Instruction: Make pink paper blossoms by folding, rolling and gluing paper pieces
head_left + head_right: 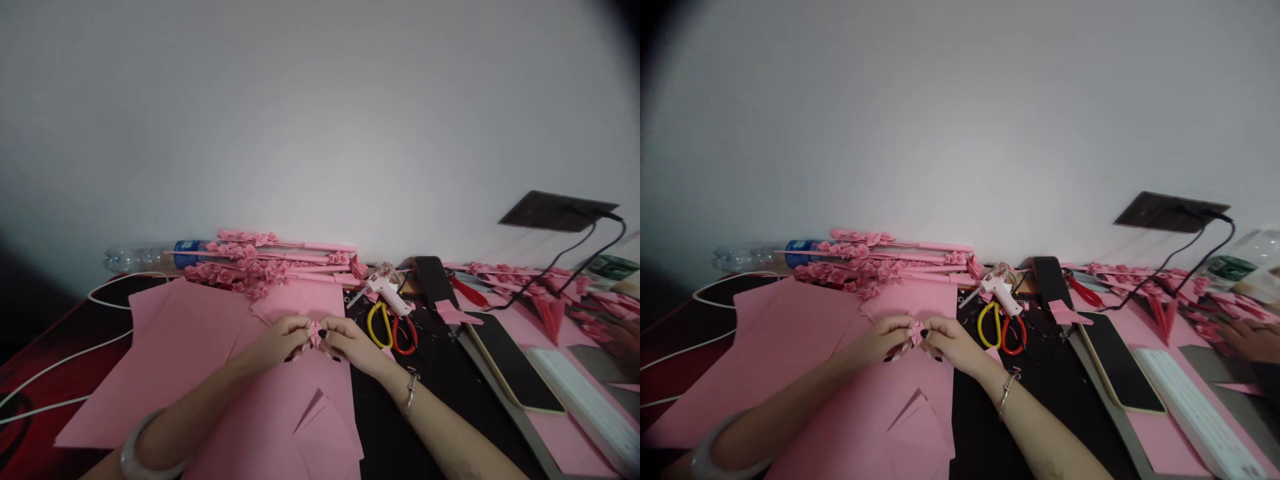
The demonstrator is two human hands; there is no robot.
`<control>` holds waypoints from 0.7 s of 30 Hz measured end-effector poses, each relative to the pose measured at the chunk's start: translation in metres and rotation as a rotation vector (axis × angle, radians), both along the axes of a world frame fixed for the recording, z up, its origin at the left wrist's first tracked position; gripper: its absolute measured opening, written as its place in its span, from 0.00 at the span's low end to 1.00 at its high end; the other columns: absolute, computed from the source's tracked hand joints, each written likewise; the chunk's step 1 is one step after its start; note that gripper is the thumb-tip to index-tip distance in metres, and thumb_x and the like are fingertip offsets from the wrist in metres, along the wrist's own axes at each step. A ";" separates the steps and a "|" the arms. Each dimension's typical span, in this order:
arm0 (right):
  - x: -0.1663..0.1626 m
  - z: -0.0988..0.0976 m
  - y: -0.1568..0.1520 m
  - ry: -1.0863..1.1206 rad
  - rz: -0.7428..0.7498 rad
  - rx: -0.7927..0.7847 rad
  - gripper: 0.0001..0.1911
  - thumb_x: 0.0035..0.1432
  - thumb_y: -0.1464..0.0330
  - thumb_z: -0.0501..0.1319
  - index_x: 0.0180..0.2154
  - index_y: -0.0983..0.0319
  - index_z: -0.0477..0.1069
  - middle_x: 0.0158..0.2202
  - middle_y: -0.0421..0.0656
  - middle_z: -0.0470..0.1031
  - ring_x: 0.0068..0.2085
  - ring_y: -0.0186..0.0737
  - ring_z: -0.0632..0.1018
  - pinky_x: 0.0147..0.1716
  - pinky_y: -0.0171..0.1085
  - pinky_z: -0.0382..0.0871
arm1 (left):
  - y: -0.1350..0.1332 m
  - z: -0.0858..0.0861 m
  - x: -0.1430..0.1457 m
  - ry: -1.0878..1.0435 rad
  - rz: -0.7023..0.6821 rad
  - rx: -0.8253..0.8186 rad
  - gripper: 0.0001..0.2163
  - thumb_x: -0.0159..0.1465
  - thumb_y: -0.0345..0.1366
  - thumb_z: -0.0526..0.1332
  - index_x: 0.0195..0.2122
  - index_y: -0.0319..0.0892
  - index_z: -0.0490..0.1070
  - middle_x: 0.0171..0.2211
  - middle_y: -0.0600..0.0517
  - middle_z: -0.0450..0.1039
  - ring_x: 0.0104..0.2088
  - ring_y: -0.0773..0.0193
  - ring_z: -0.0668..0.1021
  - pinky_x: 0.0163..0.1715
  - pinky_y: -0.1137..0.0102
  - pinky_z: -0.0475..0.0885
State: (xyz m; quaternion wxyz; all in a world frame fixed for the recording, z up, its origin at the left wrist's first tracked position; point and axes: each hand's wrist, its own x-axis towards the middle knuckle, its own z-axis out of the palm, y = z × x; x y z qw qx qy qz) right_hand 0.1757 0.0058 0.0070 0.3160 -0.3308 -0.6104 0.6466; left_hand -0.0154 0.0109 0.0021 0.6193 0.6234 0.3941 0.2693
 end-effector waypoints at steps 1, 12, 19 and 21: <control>0.000 0.000 0.000 0.019 0.003 -0.030 0.08 0.56 0.65 0.58 0.27 0.62 0.65 0.21 0.34 0.64 0.19 0.28 0.59 0.20 0.31 0.53 | 0.000 0.000 0.000 -0.017 -0.002 -0.018 0.12 0.60 0.44 0.55 0.25 0.42 0.63 0.17 0.59 0.61 0.17 0.71 0.62 0.19 0.74 0.55; -0.002 -0.007 0.001 0.145 -0.003 -0.171 0.01 0.48 0.73 0.56 0.26 0.62 0.65 0.18 0.35 0.66 0.18 0.28 0.60 0.19 0.30 0.51 | -0.005 0.010 0.005 -0.098 0.004 -0.076 0.13 0.59 0.46 0.56 0.23 0.43 0.62 0.16 0.59 0.59 0.16 0.72 0.60 0.17 0.73 0.54; -0.009 -0.006 -0.009 -0.005 -0.129 0.028 0.08 0.53 0.71 0.50 0.23 0.61 0.63 0.17 0.35 0.63 0.17 0.30 0.60 0.18 0.31 0.53 | -0.005 0.003 0.006 -0.044 -0.002 0.010 0.14 0.62 0.45 0.55 0.24 0.43 0.60 0.16 0.60 0.60 0.17 0.72 0.62 0.18 0.74 0.56; -0.012 -0.006 -0.012 -0.053 -0.179 0.076 0.09 0.55 0.71 0.50 0.23 0.60 0.62 0.17 0.35 0.62 0.18 0.31 0.60 0.18 0.31 0.53 | -0.006 0.003 0.006 -0.031 0.011 0.046 0.14 0.62 0.46 0.55 0.25 0.43 0.60 0.16 0.60 0.60 0.17 0.72 0.62 0.18 0.74 0.56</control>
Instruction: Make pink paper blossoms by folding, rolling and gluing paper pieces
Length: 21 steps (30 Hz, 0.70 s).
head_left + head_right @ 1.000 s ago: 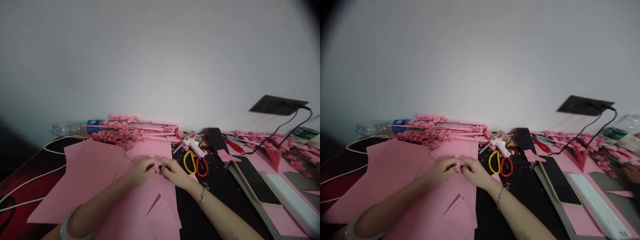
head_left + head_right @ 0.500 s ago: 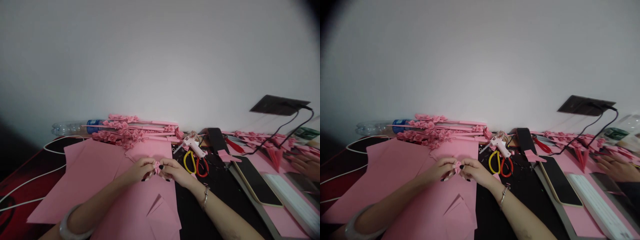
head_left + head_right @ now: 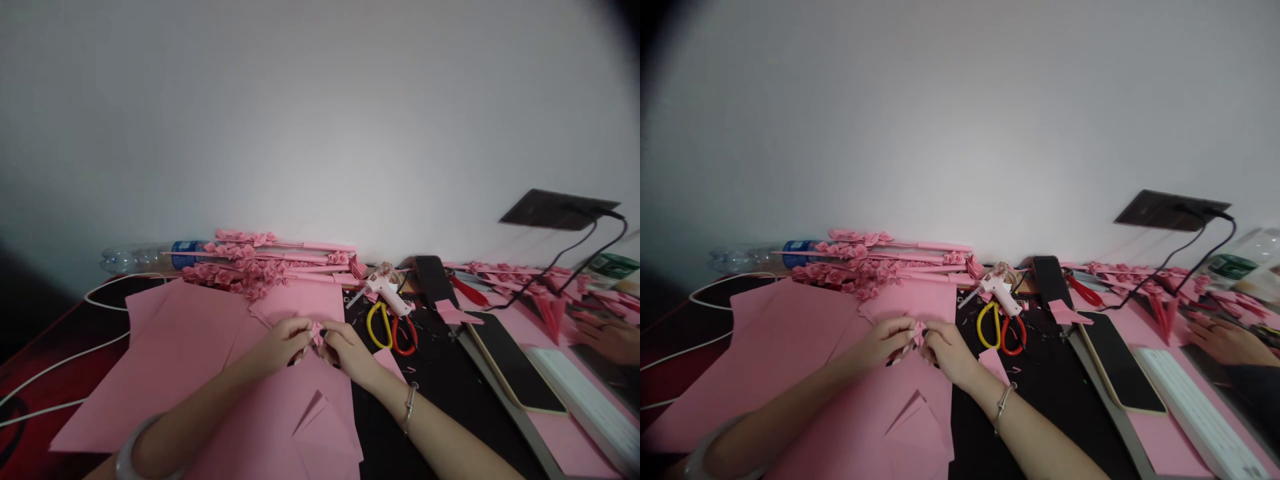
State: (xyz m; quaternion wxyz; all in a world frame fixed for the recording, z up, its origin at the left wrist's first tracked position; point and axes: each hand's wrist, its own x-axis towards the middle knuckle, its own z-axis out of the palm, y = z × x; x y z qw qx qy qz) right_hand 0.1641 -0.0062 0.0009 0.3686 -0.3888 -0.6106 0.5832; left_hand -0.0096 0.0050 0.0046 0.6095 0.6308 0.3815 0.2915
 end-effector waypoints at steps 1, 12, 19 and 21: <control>-0.001 0.000 -0.001 -0.027 -0.024 0.027 0.10 0.56 0.70 0.50 0.23 0.60 0.62 0.17 0.35 0.61 0.19 0.31 0.61 0.19 0.31 0.54 | -0.001 0.000 0.000 0.007 0.010 0.013 0.14 0.62 0.46 0.55 0.25 0.43 0.60 0.16 0.60 0.59 0.17 0.72 0.62 0.18 0.74 0.56; -0.001 -0.004 -0.001 -0.118 -0.005 0.128 0.23 0.66 0.51 0.51 0.26 0.60 0.60 0.20 0.34 0.58 0.22 0.31 0.59 0.21 0.32 0.51 | -0.006 0.004 0.003 0.031 0.029 0.063 0.10 0.62 0.40 0.53 0.25 0.43 0.59 0.17 0.60 0.60 0.17 0.71 0.63 0.19 0.74 0.58; 0.002 -0.008 0.004 0.021 0.078 0.028 0.25 0.63 0.48 0.56 0.26 0.61 0.61 0.21 0.33 0.57 0.21 0.29 0.56 0.21 0.32 0.49 | 0.000 -0.006 0.003 -0.100 0.004 -0.028 0.13 0.62 0.45 0.55 0.25 0.43 0.59 0.15 0.61 0.59 0.15 0.72 0.61 0.17 0.74 0.56; 0.002 -0.008 0.005 0.021 0.074 0.023 0.25 0.62 0.48 0.56 0.25 0.61 0.61 0.20 0.33 0.58 0.21 0.28 0.56 0.21 0.32 0.49 | 0.001 -0.008 0.004 -0.117 0.010 -0.057 0.13 0.61 0.45 0.56 0.25 0.43 0.60 0.14 0.61 0.59 0.14 0.73 0.61 0.16 0.74 0.55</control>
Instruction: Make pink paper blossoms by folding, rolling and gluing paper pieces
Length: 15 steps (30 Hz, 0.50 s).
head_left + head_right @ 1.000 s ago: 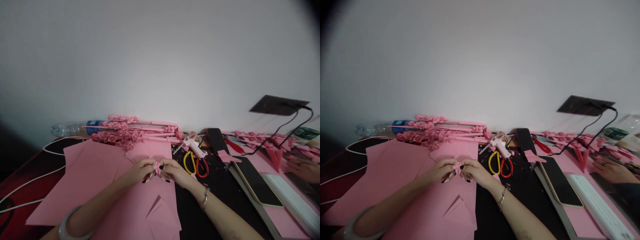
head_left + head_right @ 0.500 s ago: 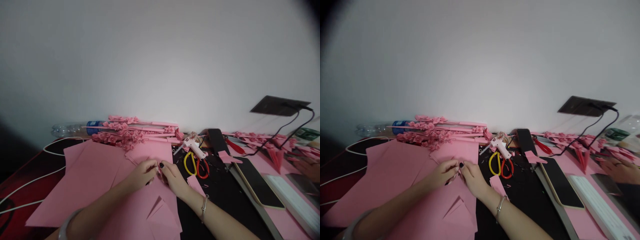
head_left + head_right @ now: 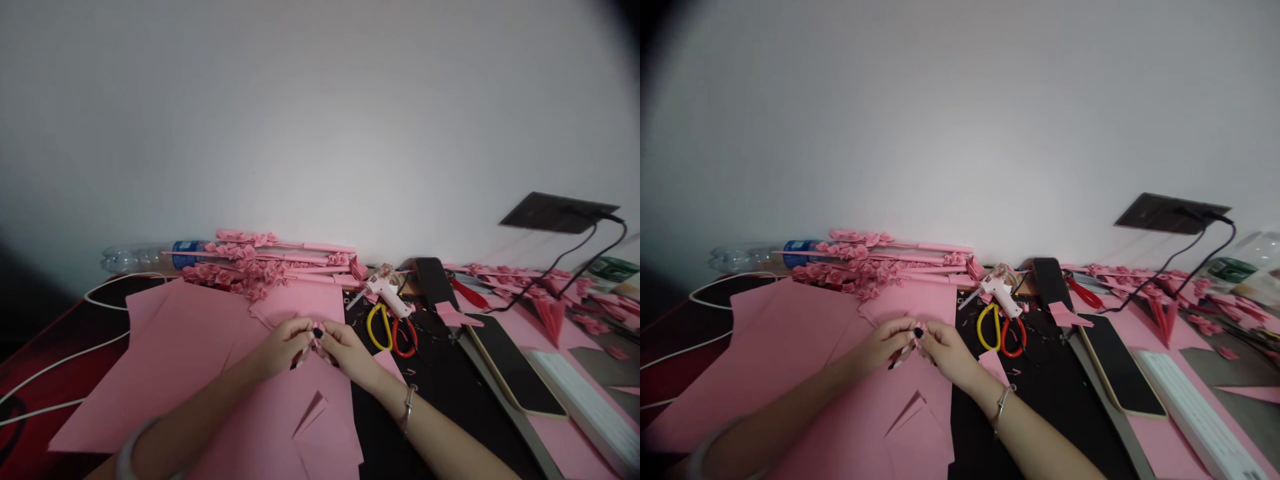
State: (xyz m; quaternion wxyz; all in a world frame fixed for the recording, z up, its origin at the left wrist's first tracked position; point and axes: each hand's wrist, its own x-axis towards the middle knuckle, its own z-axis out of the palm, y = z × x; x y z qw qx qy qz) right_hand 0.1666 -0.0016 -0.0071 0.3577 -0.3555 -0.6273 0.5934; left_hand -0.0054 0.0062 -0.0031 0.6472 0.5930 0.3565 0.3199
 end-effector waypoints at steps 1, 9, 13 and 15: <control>0.000 0.000 0.000 0.002 -0.004 -0.003 0.25 0.63 0.48 0.56 0.25 0.62 0.61 0.19 0.33 0.59 0.20 0.28 0.57 0.21 0.32 0.49 | 0.000 -0.001 0.001 -0.007 -0.001 -0.004 0.13 0.61 0.45 0.56 0.25 0.43 0.60 0.14 0.61 0.59 0.14 0.73 0.61 0.16 0.74 0.55; 0.002 0.003 0.002 0.070 0.053 -0.057 0.24 0.62 0.50 0.58 0.25 0.62 0.63 0.19 0.33 0.60 0.19 0.27 0.57 0.20 0.31 0.49 | 0.001 0.001 0.000 -0.037 0.000 -0.038 0.13 0.60 0.45 0.58 0.25 0.43 0.60 0.13 0.61 0.59 0.14 0.72 0.62 0.15 0.75 0.55; 0.001 0.006 0.001 0.042 0.025 -0.060 0.24 0.62 0.50 0.57 0.24 0.62 0.61 0.18 0.33 0.59 0.19 0.28 0.56 0.20 0.31 0.49 | 0.001 0.000 -0.001 -0.025 -0.001 -0.015 0.12 0.60 0.44 0.57 0.25 0.43 0.62 0.13 0.60 0.61 0.14 0.72 0.62 0.16 0.75 0.56; -0.001 0.007 -0.001 0.005 -0.017 -0.016 0.25 0.63 0.50 0.57 0.23 0.62 0.61 0.18 0.33 0.59 0.20 0.28 0.57 0.20 0.32 0.50 | 0.002 -0.001 -0.001 -0.023 -0.005 -0.003 0.11 0.60 0.43 0.57 0.26 0.42 0.62 0.13 0.60 0.61 0.14 0.72 0.62 0.16 0.75 0.56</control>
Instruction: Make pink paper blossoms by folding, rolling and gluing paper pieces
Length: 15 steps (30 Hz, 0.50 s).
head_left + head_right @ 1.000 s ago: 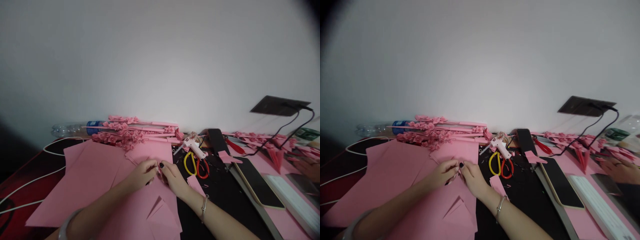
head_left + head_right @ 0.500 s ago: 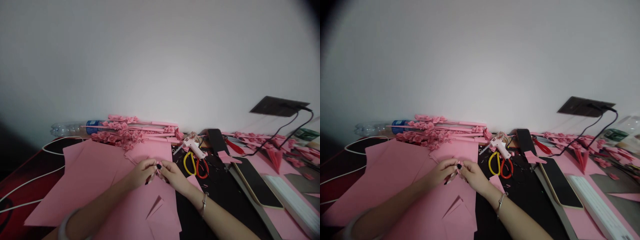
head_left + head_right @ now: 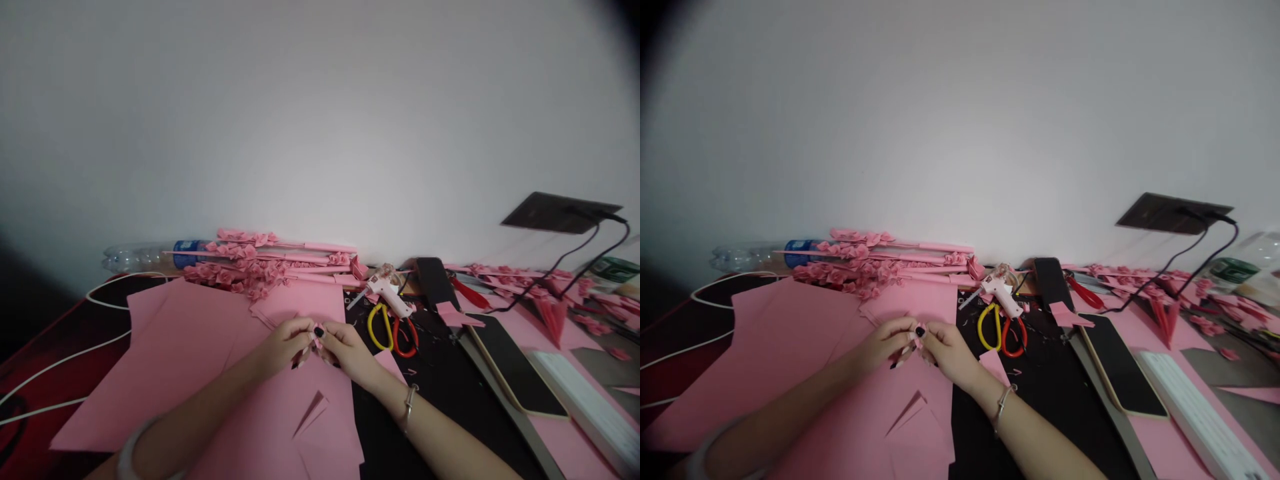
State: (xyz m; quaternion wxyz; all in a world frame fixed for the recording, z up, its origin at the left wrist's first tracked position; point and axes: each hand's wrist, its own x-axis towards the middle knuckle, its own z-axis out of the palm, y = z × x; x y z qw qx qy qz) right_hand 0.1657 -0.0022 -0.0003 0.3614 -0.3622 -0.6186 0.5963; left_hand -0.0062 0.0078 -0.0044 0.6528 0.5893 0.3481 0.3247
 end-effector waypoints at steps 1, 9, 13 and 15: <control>-0.001 0.000 -0.001 -0.024 -0.023 0.024 0.25 0.63 0.50 0.56 0.23 0.62 0.61 0.18 0.34 0.59 0.20 0.29 0.57 0.21 0.32 0.50 | 0.000 -0.001 0.000 0.001 -0.006 0.004 0.11 0.60 0.43 0.57 0.26 0.42 0.63 0.13 0.60 0.61 0.14 0.72 0.62 0.16 0.75 0.56; -0.005 0.002 -0.007 -0.206 -0.156 0.165 0.25 0.65 0.52 0.53 0.22 0.60 0.60 0.17 0.35 0.60 0.20 0.31 0.61 0.21 0.32 0.53 | -0.003 0.002 0.001 0.053 -0.020 0.063 0.11 0.62 0.42 0.55 0.25 0.43 0.60 0.15 0.60 0.61 0.16 0.71 0.63 0.18 0.74 0.58; -0.004 0.000 -0.005 -0.232 -0.162 0.172 0.25 0.64 0.52 0.54 0.21 0.61 0.61 0.17 0.34 0.60 0.19 0.30 0.61 0.20 0.31 0.54 | -0.007 0.008 0.001 0.095 -0.026 0.059 0.10 0.62 0.42 0.54 0.26 0.43 0.60 0.16 0.60 0.61 0.16 0.71 0.64 0.18 0.74 0.59; -0.002 -0.003 -0.003 -0.210 -0.122 0.145 0.26 0.63 0.50 0.55 0.21 0.61 0.61 0.16 0.35 0.61 0.19 0.30 0.62 0.20 0.31 0.54 | -0.007 0.010 0.000 0.123 -0.029 0.063 0.09 0.62 0.40 0.54 0.26 0.43 0.61 0.17 0.60 0.61 0.17 0.71 0.64 0.18 0.74 0.59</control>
